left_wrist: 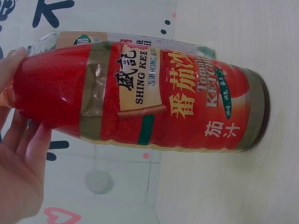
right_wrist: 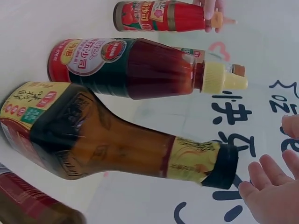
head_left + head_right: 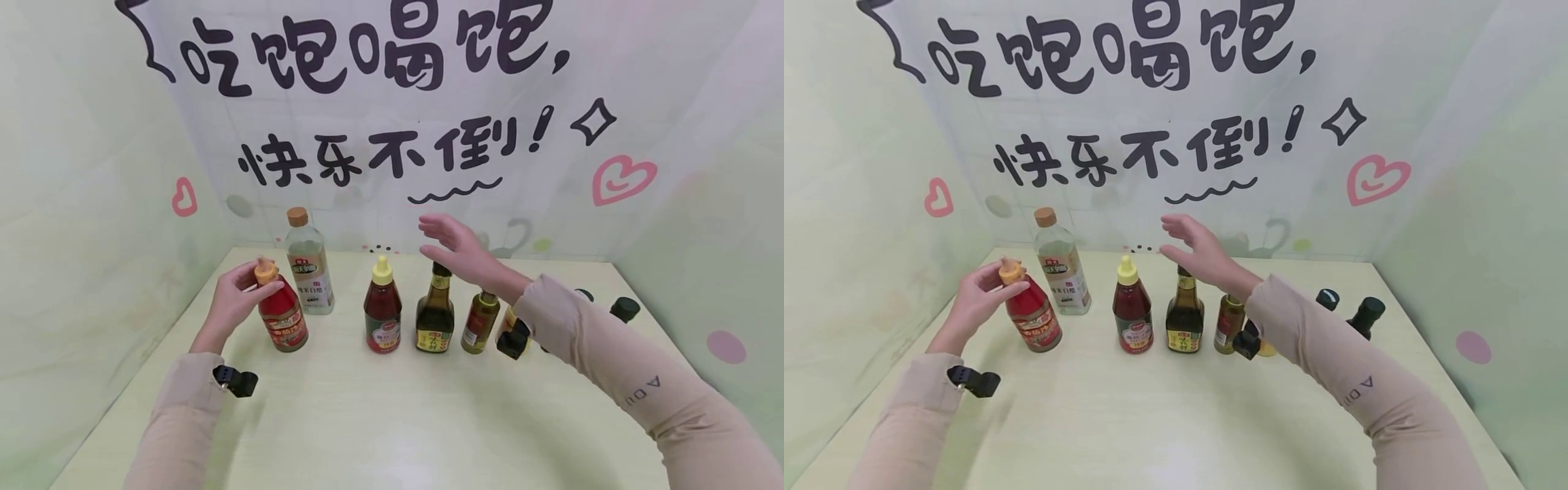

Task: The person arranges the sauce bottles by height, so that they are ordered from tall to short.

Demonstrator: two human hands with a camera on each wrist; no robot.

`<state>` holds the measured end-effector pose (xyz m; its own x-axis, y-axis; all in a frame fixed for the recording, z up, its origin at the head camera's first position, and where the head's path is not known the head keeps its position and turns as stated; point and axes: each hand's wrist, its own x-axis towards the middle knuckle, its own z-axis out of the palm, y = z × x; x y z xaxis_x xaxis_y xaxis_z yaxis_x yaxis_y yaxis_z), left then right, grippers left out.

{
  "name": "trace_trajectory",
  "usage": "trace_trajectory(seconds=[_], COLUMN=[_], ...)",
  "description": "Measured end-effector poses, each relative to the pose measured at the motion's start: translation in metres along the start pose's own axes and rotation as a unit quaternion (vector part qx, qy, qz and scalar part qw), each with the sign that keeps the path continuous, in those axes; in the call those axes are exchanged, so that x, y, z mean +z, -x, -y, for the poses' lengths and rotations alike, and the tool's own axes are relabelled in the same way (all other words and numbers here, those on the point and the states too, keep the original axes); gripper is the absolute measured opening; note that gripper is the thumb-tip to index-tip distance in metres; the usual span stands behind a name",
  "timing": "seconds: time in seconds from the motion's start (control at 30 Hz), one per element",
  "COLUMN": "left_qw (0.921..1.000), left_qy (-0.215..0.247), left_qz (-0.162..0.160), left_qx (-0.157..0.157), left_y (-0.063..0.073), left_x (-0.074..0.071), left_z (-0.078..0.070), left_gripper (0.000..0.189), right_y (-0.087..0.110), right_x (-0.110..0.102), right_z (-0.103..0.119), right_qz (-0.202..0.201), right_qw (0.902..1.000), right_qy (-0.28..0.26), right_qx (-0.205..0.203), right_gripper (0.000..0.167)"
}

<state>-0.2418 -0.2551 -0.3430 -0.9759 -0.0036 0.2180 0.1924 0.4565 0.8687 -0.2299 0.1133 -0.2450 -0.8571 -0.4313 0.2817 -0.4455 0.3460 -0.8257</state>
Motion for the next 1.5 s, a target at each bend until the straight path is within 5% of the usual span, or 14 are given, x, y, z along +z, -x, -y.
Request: trace_trajectory(seconds=[0.43,0.87,1.13,1.3,1.5], left_qw=[1.0,1.0,0.9999,0.9993,0.9998], left_qy=[-0.001,0.0,-0.013,0.027,-0.016], left_qz=[0.002,0.004,-0.005,-0.01,-0.014], left_qx=[0.005,-0.003,0.002,0.025,0.004], left_y=[-0.001,-0.003,0.0,0.0,0.004], left_x=[0.0,0.0,0.0,0.002,0.0], left_z=[0.003,0.003,0.005,0.01,-0.001], left_gripper=[0.06,0.059,0.061,0.058,0.06], right_y=[0.018,0.026,0.026,0.027,0.025], right_x=[0.002,0.017,0.02,0.019,0.023], right_z=[-0.051,-0.067,-0.07,-0.072,-0.074], right_qz=[-0.021,-0.088,-0.091,-0.1,-0.11], right_qw=[0.9977,0.9916,0.9909,0.9903,0.9874], right_qy=[-0.052,-0.09,-0.086,-0.086,-0.108], right_qx=[0.039,0.028,0.048,0.043,0.036], right_gripper=[0.05,0.043,0.037,0.036,0.035])
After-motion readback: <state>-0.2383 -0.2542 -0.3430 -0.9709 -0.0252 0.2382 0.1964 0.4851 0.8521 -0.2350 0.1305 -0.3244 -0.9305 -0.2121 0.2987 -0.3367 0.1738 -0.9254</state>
